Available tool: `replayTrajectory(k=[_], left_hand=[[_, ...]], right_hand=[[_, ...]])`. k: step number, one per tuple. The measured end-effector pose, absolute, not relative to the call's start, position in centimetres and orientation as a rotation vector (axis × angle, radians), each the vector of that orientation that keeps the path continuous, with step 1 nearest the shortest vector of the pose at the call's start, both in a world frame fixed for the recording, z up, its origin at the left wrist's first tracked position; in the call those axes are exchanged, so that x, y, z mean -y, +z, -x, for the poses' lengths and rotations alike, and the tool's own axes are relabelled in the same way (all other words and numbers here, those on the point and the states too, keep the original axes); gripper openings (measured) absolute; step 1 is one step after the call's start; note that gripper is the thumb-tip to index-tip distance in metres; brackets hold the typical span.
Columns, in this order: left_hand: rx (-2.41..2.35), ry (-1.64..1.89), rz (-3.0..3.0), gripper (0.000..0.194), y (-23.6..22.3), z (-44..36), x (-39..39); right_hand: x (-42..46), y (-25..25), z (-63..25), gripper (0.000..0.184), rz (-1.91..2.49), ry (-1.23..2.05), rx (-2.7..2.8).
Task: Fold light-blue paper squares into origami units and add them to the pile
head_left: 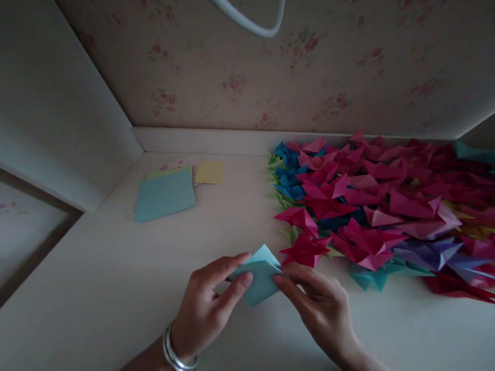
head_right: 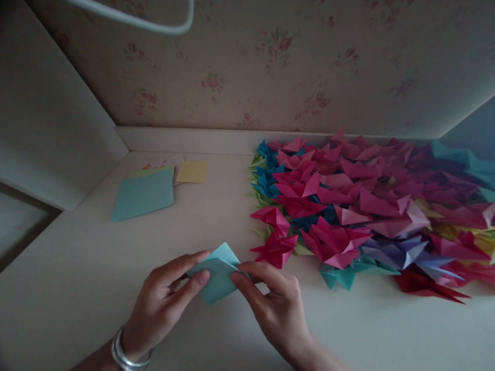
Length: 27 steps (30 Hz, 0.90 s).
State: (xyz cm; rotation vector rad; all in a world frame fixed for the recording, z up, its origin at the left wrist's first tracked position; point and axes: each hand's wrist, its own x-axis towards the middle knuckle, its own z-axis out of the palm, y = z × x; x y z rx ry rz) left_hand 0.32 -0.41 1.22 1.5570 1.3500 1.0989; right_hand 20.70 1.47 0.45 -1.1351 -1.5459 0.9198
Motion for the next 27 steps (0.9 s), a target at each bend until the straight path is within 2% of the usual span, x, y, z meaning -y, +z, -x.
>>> replayTrajectory(k=[2,8,15,20,27], left_hand=[[-1.358,1.085,-1.630,0.024,1.34,-0.21,0.12],[-1.408,1.071,-1.635,0.034,1.57,-0.30,0.12],[-1.409,1.053,-1.650,0.030,1.77,-0.19,-0.14],[-1.327,1.037,-1.725,0.030,2.03,-0.13,-0.42],[-1.336,1.091,-1.718,0.020,1.98,-0.08,-0.47]], right_hand=[[-1.51,0.45,-20.69,0.006,1.147,0.897,1.551],[-1.47,0.35,-20.40,0.007,1.188,0.974,1.581],[-1.08,0.59,-20.31,0.014,1.205,1.203,1.636],[-0.99,0.79,-20.18,0.009,1.055,1.369,1.645],[-1.27,0.73,-20.01,0.008,1.044,1.388,1.760]])
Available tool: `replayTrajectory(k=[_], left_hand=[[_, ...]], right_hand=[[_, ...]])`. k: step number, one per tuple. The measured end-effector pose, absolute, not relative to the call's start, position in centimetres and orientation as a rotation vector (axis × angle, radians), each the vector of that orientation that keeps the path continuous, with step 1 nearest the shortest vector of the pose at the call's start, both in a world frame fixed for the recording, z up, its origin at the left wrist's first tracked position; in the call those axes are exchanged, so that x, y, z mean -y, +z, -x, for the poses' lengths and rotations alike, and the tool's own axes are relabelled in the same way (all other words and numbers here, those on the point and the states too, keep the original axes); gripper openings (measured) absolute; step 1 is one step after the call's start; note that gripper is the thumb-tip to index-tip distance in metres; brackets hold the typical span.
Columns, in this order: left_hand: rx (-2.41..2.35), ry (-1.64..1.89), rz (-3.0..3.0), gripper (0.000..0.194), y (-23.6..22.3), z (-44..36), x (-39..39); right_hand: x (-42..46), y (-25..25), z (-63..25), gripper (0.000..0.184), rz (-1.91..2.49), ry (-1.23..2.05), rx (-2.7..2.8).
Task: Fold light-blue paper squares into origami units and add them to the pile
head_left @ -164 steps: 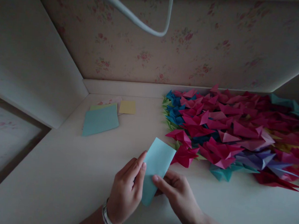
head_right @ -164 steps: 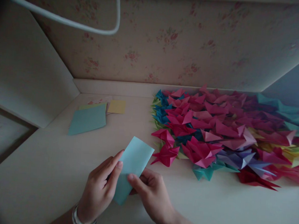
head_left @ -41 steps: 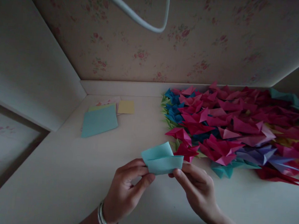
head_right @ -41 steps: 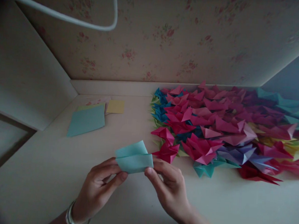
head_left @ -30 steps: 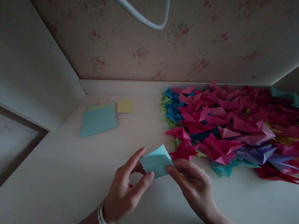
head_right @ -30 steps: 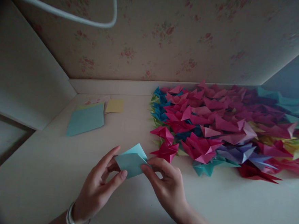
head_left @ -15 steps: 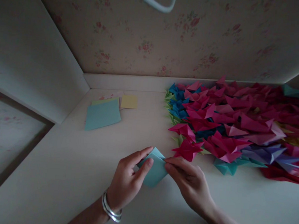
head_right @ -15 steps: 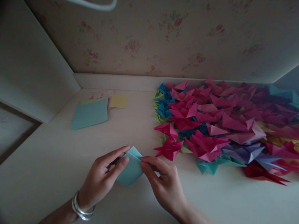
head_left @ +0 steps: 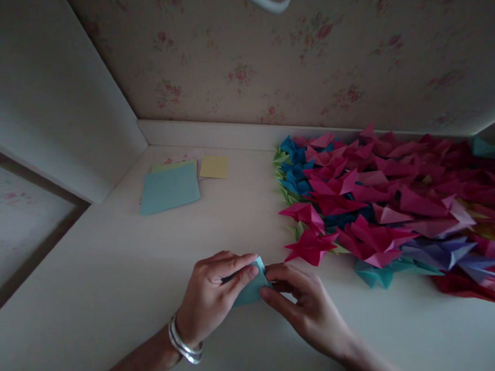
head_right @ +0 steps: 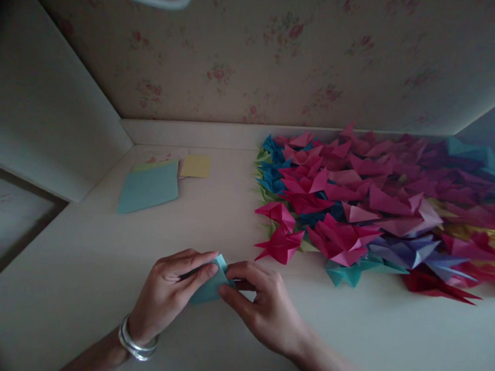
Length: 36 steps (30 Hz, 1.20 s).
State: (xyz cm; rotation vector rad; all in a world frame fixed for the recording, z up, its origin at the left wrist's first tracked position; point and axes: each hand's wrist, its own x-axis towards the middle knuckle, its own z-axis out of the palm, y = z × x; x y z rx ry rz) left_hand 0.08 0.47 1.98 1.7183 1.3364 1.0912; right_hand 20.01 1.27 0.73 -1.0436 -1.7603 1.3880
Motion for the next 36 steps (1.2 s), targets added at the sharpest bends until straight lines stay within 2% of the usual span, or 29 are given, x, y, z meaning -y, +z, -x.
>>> replayTrajectory(k=[6,11,15,23,29,36], left_hand=[[-1.392,1.072,-1.633,0.015,1.77,-0.14,-0.57],[-1.424,0.957,-1.656,0.029,1.69,-0.39,-0.55],[-1.387,0.893,-1.741,0.029,1.75,-0.46,-0.41],[-1.395,1.003,-1.730,0.018,1.98,-0.55,-0.10],[-1.518,1.127,-1.605,0.013,1.89,-0.17,-0.34],[-1.594,1.198,-1.670,0.013,1.97,-0.17,-0.04]], right_hand=[[-1.21,0.40,-19.75,0.017,1.169,1.350,1.688],[-0.82,0.10,-19.67,0.018,1.214,1.289,1.685],[-0.70,0.00,-19.65,0.015,1.223,1.238,1.741],[-0.83,0.36,-19.56,0.016,1.179,1.245,1.829],[-0.98,0.93,-19.89,0.022,1.153,1.342,1.938],[-0.92,0.80,-19.71,0.026,1.221,1.329,1.755]])
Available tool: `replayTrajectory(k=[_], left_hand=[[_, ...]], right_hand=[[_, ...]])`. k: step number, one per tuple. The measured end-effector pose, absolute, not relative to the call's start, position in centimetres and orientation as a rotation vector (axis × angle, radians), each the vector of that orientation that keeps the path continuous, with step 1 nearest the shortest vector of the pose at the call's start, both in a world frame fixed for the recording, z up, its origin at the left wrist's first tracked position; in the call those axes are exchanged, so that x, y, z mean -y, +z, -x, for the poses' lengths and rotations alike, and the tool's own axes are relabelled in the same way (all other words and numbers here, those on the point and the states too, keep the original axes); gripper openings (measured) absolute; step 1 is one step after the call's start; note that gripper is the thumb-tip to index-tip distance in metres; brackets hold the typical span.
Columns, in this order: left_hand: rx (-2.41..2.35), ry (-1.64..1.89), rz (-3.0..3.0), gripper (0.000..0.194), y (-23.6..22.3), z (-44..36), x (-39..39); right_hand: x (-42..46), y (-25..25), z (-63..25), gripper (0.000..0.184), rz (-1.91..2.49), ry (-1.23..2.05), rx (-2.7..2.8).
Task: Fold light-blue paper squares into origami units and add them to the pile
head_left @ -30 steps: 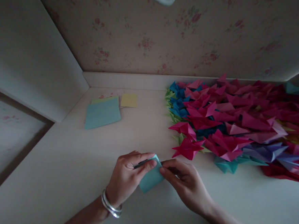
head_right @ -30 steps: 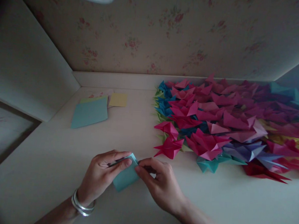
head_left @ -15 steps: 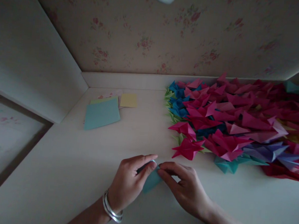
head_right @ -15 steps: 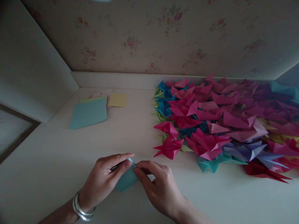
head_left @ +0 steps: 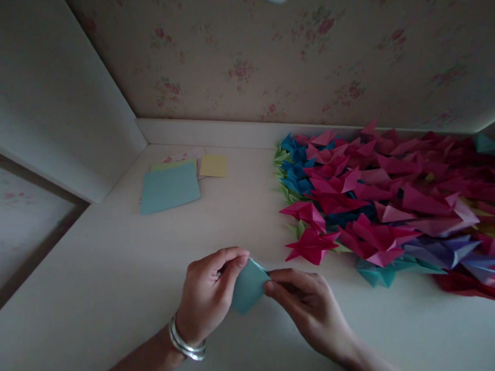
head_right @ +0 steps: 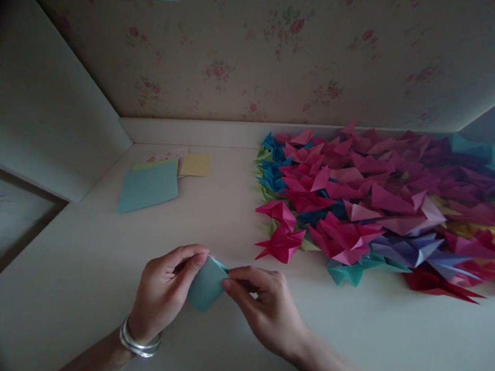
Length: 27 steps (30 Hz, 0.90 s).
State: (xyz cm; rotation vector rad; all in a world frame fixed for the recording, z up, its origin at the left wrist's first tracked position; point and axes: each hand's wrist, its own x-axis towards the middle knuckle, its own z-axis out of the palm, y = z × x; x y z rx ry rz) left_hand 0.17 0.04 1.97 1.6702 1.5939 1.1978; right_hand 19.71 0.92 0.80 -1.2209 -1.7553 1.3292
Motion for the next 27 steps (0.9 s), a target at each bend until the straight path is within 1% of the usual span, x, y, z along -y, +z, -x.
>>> replayTrajectory(k=[3,6,8,17,22,25,27], left_hand=[[-1.600,1.225,-1.779,0.014,1.7,-0.3,0.3],[-1.594,1.244,-1.840,0.015,1.5,-0.4,0.4],[-1.598,1.247,-1.849,0.015,1.6,-0.5,0.4],[-1.607,1.228,-1.643,0.015,1.8,-0.7,0.0],[-1.607,1.213,-1.495,0.018,1.9,-0.7,-0.2],[-1.606,1.217,-1.474,0.019,1.7,-0.7,-0.1],[-1.618,1.234,-1.510,0.017,1.5,-0.6,0.0]], right_hand=[[-0.5,0.6,-19.3,0.025,1.199,1.440,1.560],[-0.3,0.4,-19.0,0.019,1.133,1.553,1.318],[-0.3,0.3,-18.9,0.022,1.115,1.607,1.206],[-0.9,1.4,-18.6,0.027,1.089,1.767,1.029],[-1.1,1.0,-18.7,0.030,1.113,1.831,0.878],[-1.3,0.8,-18.7,0.033,1.173,1.871,0.799],[-1.4,0.9,-18.8,0.034,1.178,1.875,0.842]])
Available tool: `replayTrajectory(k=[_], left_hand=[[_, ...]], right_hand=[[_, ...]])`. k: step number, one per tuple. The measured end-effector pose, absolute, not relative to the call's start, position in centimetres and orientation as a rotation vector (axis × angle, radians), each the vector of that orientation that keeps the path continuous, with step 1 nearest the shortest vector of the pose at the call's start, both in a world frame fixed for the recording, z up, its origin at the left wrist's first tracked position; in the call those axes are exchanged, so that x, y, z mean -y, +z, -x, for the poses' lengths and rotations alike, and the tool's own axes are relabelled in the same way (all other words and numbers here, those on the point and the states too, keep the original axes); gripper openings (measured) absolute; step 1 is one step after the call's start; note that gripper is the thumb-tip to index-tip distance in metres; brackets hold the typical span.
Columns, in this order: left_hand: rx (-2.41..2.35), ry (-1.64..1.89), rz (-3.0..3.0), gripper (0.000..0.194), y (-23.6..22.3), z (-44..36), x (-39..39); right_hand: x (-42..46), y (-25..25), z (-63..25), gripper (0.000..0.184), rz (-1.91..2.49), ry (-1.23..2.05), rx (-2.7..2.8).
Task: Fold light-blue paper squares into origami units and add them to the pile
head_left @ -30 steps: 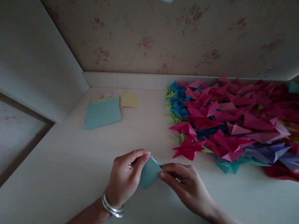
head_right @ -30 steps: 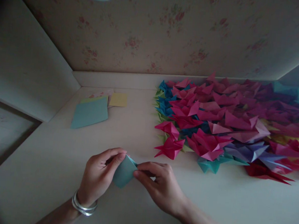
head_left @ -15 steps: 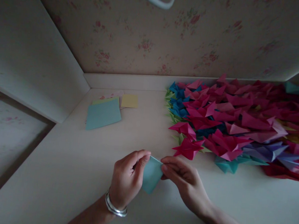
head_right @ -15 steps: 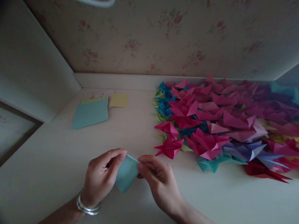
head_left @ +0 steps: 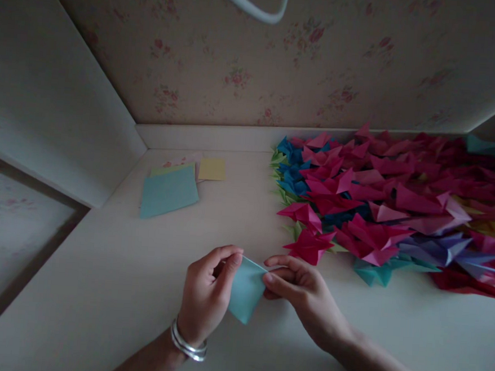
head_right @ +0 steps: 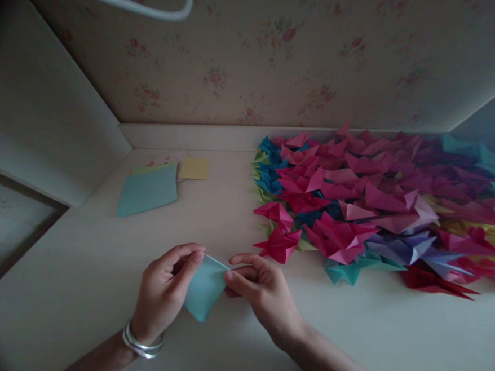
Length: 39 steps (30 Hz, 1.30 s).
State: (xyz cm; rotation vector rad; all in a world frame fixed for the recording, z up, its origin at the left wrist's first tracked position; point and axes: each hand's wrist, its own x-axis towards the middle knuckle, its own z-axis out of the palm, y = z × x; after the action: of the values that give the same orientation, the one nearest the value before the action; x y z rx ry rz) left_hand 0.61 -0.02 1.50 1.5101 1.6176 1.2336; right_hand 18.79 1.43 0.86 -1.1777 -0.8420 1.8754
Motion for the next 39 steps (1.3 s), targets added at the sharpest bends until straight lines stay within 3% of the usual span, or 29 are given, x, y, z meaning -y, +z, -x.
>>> replayTrajectory(k=[11,27,34,39], left_hand=[[-1.667,1.284,-1.633,0.015,1.9,-0.5,0.5],[-1.640,1.294,-1.536,0.014,1.5,-0.8,0.5],[-1.694,1.361,-1.558,0.012,1.4,-0.9,0.5],[-1.676,1.328,-1.611,0.013,1.5,-1.2,0.8]], right_hand=[[-1.5,0.9,-19.1,0.031,1.170,1.836,0.947],[-1.1,1.2,-18.7,0.036,1.208,1.531,1.133],[-1.0,0.8,-18.2,0.048,1.166,1.784,1.042],[-0.6,0.8,-18.6,0.044,1.209,1.652,1.318]])
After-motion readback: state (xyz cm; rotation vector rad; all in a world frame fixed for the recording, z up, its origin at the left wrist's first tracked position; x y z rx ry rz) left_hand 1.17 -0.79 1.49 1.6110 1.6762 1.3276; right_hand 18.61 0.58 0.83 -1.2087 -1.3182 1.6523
